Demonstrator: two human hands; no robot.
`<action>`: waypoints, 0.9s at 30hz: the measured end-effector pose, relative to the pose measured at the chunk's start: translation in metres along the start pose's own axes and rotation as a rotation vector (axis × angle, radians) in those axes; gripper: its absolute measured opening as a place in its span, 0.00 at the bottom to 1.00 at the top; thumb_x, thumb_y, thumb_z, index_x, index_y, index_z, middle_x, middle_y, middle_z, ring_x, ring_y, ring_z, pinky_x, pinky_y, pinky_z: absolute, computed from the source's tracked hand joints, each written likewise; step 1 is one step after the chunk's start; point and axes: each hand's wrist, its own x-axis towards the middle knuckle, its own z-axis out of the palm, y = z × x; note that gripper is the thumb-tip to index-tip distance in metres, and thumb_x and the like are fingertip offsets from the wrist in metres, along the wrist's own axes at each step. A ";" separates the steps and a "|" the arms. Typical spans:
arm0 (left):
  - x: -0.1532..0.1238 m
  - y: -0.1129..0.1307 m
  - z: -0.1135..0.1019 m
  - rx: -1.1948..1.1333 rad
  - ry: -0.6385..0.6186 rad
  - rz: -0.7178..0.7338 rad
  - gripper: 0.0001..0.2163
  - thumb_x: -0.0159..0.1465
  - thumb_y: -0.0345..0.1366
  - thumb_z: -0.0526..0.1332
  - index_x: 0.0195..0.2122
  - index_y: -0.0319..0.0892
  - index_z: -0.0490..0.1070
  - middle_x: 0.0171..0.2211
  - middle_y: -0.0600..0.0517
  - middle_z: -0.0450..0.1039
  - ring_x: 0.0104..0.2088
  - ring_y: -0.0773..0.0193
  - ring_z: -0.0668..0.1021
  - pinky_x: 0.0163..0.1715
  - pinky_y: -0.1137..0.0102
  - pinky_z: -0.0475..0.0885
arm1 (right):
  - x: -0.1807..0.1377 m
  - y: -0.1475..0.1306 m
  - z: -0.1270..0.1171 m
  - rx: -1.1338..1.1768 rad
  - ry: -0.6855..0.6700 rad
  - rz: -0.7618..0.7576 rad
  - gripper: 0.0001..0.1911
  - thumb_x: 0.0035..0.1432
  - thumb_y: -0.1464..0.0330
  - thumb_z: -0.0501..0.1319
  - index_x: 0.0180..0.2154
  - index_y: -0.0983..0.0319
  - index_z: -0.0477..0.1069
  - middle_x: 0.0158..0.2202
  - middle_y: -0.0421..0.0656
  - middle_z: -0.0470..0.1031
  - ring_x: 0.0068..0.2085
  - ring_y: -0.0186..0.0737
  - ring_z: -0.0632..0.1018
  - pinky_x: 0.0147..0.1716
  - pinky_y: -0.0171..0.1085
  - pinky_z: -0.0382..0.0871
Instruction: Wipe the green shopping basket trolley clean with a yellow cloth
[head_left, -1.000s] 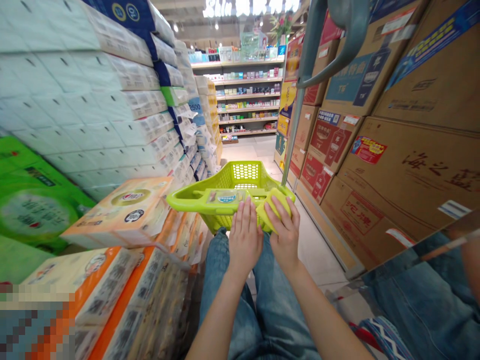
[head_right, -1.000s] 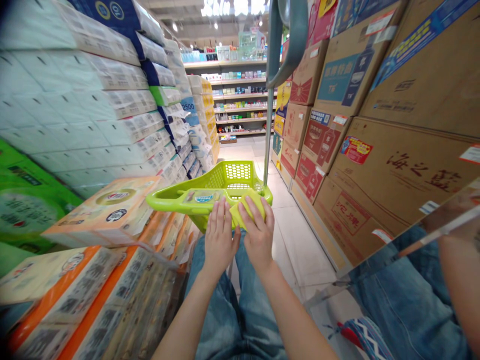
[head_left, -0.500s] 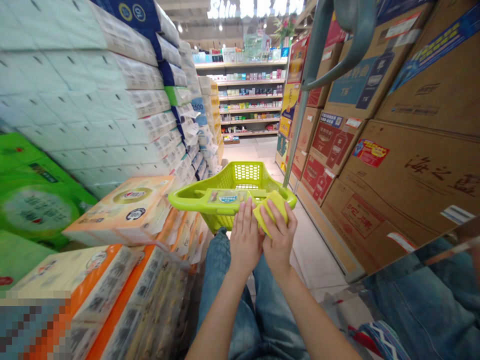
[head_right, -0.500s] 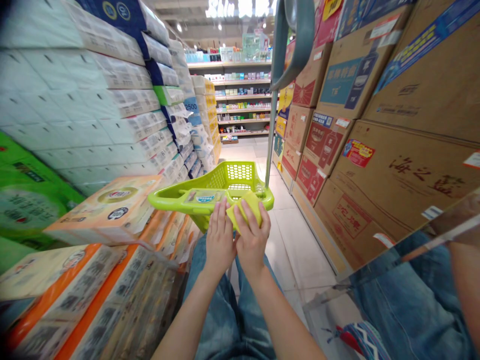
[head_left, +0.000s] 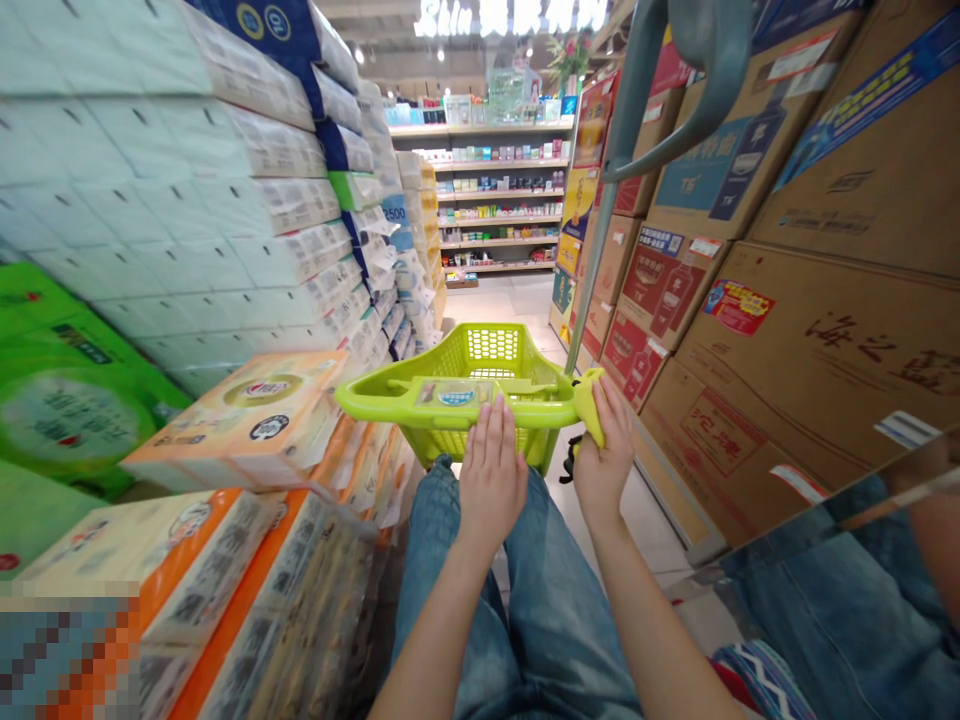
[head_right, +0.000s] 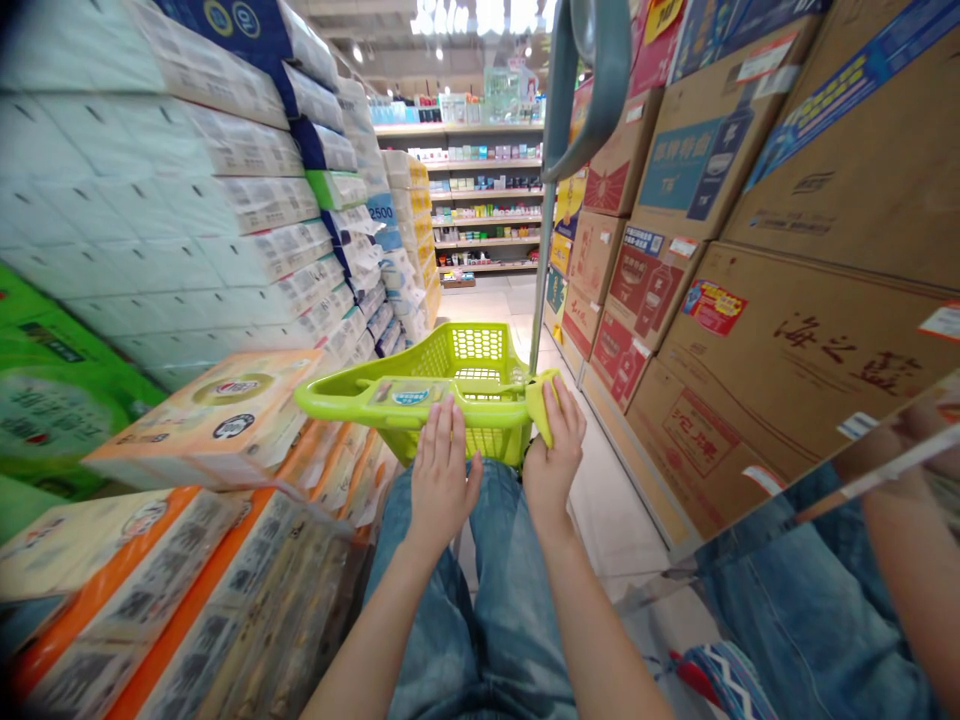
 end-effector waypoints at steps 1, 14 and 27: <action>0.000 0.000 0.000 -0.002 0.003 -0.001 0.34 0.67 0.30 0.53 0.72 0.32 0.39 0.70 0.36 0.53 0.72 0.52 0.51 0.66 0.55 0.59 | -0.002 -0.003 0.001 -0.012 -0.003 -0.006 0.39 0.53 0.81 0.48 0.65 0.54 0.62 0.66 0.44 0.65 0.66 0.46 0.65 0.65 0.59 0.58; -0.001 -0.003 -0.001 0.003 -0.005 0.016 0.32 0.67 0.30 0.52 0.71 0.31 0.43 0.70 0.37 0.54 0.72 0.53 0.51 0.66 0.56 0.60 | -0.020 -0.023 0.009 -0.049 -0.139 -0.287 0.30 0.63 0.80 0.50 0.62 0.54 0.67 0.60 0.43 0.73 0.68 0.46 0.60 0.64 0.57 0.60; -0.002 -0.002 0.001 -0.015 0.006 0.008 0.33 0.68 0.30 0.52 0.72 0.31 0.40 0.70 0.36 0.53 0.72 0.53 0.49 0.67 0.55 0.58 | -0.027 -0.033 0.015 -0.067 -0.070 -0.204 0.29 0.62 0.80 0.51 0.62 0.56 0.67 0.62 0.44 0.71 0.69 0.47 0.58 0.64 0.57 0.60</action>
